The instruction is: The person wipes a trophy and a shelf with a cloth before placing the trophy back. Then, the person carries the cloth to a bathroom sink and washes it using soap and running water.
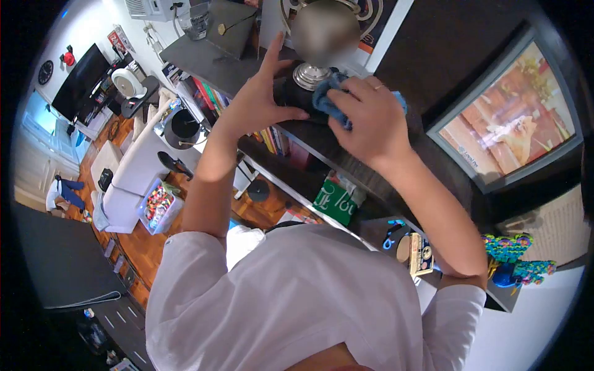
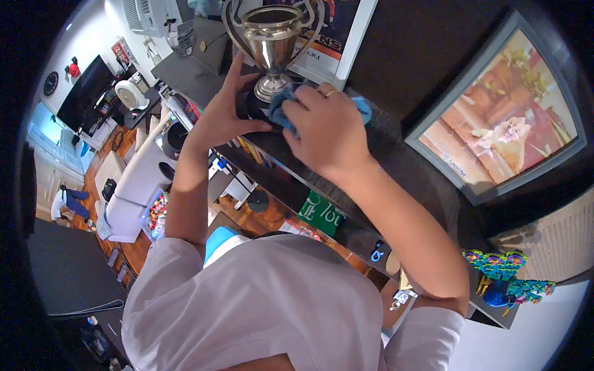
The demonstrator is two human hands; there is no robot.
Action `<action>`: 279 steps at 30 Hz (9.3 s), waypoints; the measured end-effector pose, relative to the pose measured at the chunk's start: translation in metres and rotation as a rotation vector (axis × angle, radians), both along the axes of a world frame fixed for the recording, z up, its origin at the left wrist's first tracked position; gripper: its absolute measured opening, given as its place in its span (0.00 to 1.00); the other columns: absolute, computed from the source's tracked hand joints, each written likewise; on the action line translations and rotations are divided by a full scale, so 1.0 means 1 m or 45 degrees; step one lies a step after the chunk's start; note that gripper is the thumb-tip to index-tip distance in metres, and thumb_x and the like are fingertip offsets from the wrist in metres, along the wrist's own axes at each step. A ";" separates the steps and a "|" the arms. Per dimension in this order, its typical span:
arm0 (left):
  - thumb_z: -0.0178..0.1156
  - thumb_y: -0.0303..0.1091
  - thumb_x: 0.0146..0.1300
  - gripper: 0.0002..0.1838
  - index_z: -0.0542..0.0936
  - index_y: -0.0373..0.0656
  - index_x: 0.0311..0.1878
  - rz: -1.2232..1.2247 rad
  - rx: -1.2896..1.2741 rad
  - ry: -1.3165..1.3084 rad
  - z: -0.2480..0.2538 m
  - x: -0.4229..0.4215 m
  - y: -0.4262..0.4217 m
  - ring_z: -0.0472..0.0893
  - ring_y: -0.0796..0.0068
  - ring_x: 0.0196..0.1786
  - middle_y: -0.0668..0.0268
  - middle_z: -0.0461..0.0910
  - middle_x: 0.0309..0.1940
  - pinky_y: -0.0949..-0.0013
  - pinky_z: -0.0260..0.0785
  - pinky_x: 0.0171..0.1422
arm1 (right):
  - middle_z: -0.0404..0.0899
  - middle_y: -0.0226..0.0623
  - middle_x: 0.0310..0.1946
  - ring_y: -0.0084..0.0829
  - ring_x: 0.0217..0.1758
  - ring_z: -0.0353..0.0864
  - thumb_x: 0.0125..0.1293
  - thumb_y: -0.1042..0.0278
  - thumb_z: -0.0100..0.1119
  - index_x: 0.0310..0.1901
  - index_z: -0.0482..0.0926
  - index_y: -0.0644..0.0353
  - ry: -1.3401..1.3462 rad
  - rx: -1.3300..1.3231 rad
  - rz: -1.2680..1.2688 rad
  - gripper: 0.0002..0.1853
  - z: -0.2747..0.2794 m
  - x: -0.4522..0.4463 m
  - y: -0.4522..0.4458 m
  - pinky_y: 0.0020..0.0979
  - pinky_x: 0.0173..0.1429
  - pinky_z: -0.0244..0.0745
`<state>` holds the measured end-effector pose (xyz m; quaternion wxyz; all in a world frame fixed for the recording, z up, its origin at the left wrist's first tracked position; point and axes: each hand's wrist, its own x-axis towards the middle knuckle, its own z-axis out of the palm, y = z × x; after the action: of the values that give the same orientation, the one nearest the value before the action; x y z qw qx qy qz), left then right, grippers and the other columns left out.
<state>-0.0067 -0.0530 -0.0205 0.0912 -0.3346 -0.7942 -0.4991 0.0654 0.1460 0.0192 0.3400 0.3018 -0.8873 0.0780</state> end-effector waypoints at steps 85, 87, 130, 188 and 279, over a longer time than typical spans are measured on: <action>0.61 0.25 0.48 0.13 0.77 0.42 0.40 0.183 0.116 0.789 0.041 0.049 0.018 0.69 0.65 0.51 0.63 0.73 0.48 0.66 0.58 0.56 | 0.80 0.31 0.36 0.18 0.37 0.77 0.58 0.75 0.59 0.44 0.74 0.64 -0.770 -1.717 0.485 0.12 0.033 0.018 -0.010 0.21 0.44 0.72; 0.61 0.25 0.47 0.10 0.78 0.44 0.36 0.181 0.077 0.773 0.038 0.048 0.016 0.69 0.64 0.50 0.64 0.73 0.47 0.66 0.58 0.55 | 0.79 0.31 0.35 0.18 0.37 0.76 0.58 0.75 0.59 0.44 0.74 0.64 -0.671 -1.714 0.493 0.12 0.029 0.016 -0.010 0.21 0.43 0.72; 0.63 0.27 0.51 0.12 0.78 0.39 0.41 0.001 0.690 0.138 0.035 0.000 0.016 0.74 0.73 0.45 0.66 0.79 0.39 0.69 0.64 0.52 | 0.72 0.44 0.45 0.38 0.49 0.70 0.60 0.69 0.47 0.43 0.77 0.64 -0.043 -0.484 0.146 0.13 0.106 0.004 0.020 0.27 0.54 0.62; 0.54 0.34 0.62 0.12 0.74 0.36 0.43 -0.046 1.399 -0.410 0.051 0.008 0.006 0.75 0.77 0.42 0.65 0.77 0.38 0.73 0.67 0.47 | 0.69 0.46 0.43 0.42 0.46 0.70 0.49 0.74 0.57 0.39 0.78 0.60 -0.164 -1.078 0.478 0.12 0.041 -0.024 -0.020 0.34 0.49 0.67; 0.60 0.37 0.46 0.11 0.79 0.55 0.36 0.953 -0.874 1.846 0.086 0.015 -0.098 0.73 0.79 0.49 0.80 0.76 0.34 0.61 0.51 0.57 | 0.79 0.48 0.32 0.42 0.38 0.80 0.55 0.67 0.51 0.41 0.75 0.62 -0.978 -0.158 0.616 0.13 0.038 -0.021 -0.072 0.38 0.42 0.75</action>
<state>0.0086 -0.1513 0.0653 0.6241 -0.2956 -0.7044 0.1642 0.0446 0.0737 0.0574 -0.0244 0.4285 -0.8468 0.3143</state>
